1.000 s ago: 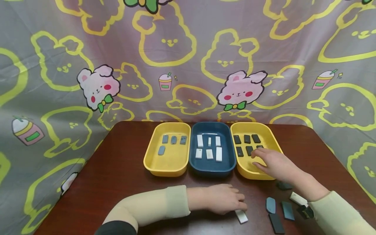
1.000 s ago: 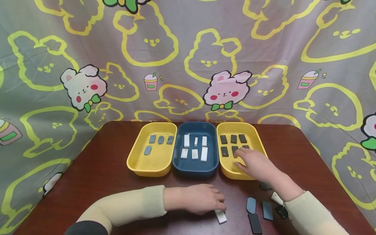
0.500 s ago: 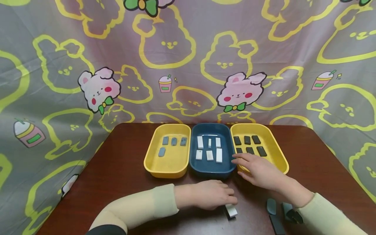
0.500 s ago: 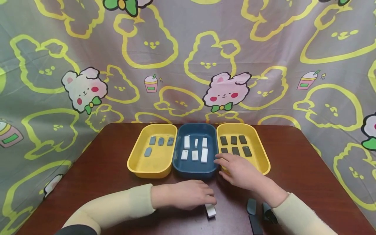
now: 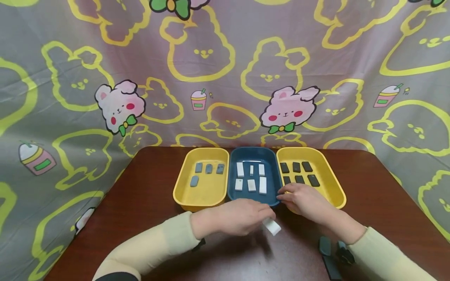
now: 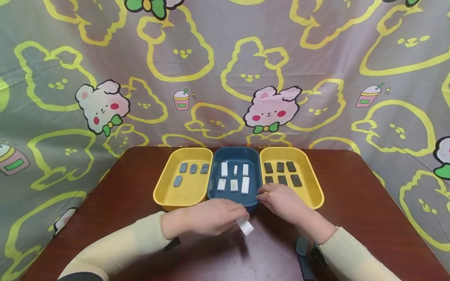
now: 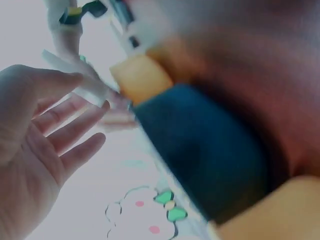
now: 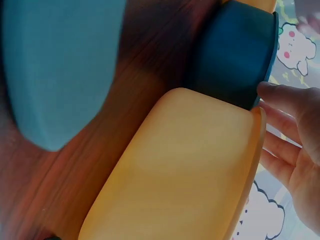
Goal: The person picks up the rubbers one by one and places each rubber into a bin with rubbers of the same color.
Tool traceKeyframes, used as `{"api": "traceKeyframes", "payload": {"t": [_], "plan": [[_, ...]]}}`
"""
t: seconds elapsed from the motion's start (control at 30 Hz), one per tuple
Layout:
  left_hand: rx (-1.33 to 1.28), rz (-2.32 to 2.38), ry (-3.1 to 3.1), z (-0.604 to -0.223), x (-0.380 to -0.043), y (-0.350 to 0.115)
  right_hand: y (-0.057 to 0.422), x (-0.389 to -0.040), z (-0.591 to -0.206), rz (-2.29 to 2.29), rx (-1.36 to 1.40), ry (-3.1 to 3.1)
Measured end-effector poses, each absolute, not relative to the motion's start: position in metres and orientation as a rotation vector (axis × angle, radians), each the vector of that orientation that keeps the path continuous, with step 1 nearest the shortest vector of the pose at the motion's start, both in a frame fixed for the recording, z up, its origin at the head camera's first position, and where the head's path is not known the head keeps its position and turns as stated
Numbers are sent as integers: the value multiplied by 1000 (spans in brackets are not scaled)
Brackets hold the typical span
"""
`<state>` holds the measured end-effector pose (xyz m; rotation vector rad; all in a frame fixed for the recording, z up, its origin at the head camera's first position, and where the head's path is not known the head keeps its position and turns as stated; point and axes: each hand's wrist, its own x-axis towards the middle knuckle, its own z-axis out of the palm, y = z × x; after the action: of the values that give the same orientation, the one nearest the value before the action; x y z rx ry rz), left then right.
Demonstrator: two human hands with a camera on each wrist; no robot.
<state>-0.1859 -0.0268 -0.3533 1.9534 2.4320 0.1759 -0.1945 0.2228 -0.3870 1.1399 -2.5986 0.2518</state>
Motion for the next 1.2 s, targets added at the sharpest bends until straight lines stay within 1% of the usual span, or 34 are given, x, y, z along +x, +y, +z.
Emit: {"api": "traceKeyframes", "payload": {"t": [0.23, 0.43, 0.67, 0.87, 1.2], "plan": [[1747, 348, 2587, -332, -209, -39, 222, -196, -386, 261, 1132, -2599], [1585, 390, 2617, -329, -234, -47, 223, -196, -386, 269, 1135, -2613], [1437, 312, 2609, -341, -254, -44, 224, -194, -387, 276, 1135, -2634], [1284, 347, 2576, -355, -264, -40, 223, -194, -388, 273, 1140, -2608], [1261, 200, 2570, -370, -268, -34, 223, -194, -388, 288, 1153, -2583]]}}
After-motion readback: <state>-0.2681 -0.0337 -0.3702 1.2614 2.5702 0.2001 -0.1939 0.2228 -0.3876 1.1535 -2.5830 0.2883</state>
